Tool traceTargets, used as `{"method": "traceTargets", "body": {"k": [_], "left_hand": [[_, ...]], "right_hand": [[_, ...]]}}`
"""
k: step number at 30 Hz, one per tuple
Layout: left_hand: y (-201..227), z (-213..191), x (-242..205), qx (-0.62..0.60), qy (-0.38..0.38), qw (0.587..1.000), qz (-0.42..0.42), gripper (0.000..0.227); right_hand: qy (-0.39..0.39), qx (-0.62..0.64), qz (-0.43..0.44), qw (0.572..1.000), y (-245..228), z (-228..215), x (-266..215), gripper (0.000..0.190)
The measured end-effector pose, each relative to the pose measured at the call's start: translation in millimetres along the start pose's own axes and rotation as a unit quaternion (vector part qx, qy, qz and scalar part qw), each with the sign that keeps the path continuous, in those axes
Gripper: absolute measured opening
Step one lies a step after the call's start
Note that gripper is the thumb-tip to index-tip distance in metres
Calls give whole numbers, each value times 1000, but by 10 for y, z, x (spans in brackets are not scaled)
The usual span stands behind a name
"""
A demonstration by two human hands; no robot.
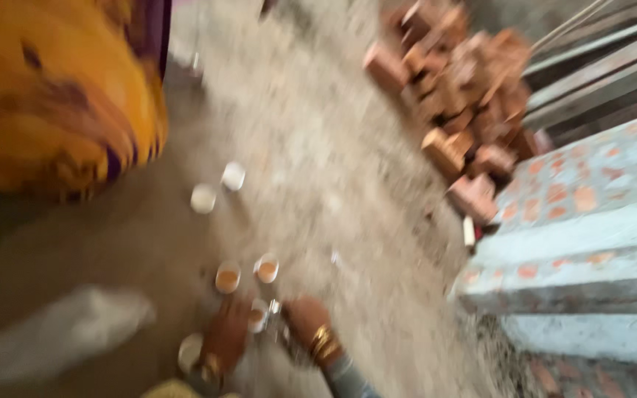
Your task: The person pours tea from a silver foil packet into small paper cups arranged on a dirt floor, handling the packet with both hands.
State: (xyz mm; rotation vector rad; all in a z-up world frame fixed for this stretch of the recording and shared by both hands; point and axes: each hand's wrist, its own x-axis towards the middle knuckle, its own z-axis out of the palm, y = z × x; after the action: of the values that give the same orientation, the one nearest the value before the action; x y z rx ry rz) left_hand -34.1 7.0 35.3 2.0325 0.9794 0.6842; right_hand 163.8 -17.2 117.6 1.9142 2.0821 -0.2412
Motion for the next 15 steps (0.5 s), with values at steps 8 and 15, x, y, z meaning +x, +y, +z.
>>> {"method": "traceTargets", "body": {"k": [8, 15], "left_hand": [[0, 524, -201, -44, -10, 998, -36, 116], [180, 503, -359, -90, 166, 976, 106, 110]], "right_hand": [[-65, 22, 75, 995, 73, 80, 125, 15], [-64, 42, 44, 996, 190, 272, 101, 16]]}}
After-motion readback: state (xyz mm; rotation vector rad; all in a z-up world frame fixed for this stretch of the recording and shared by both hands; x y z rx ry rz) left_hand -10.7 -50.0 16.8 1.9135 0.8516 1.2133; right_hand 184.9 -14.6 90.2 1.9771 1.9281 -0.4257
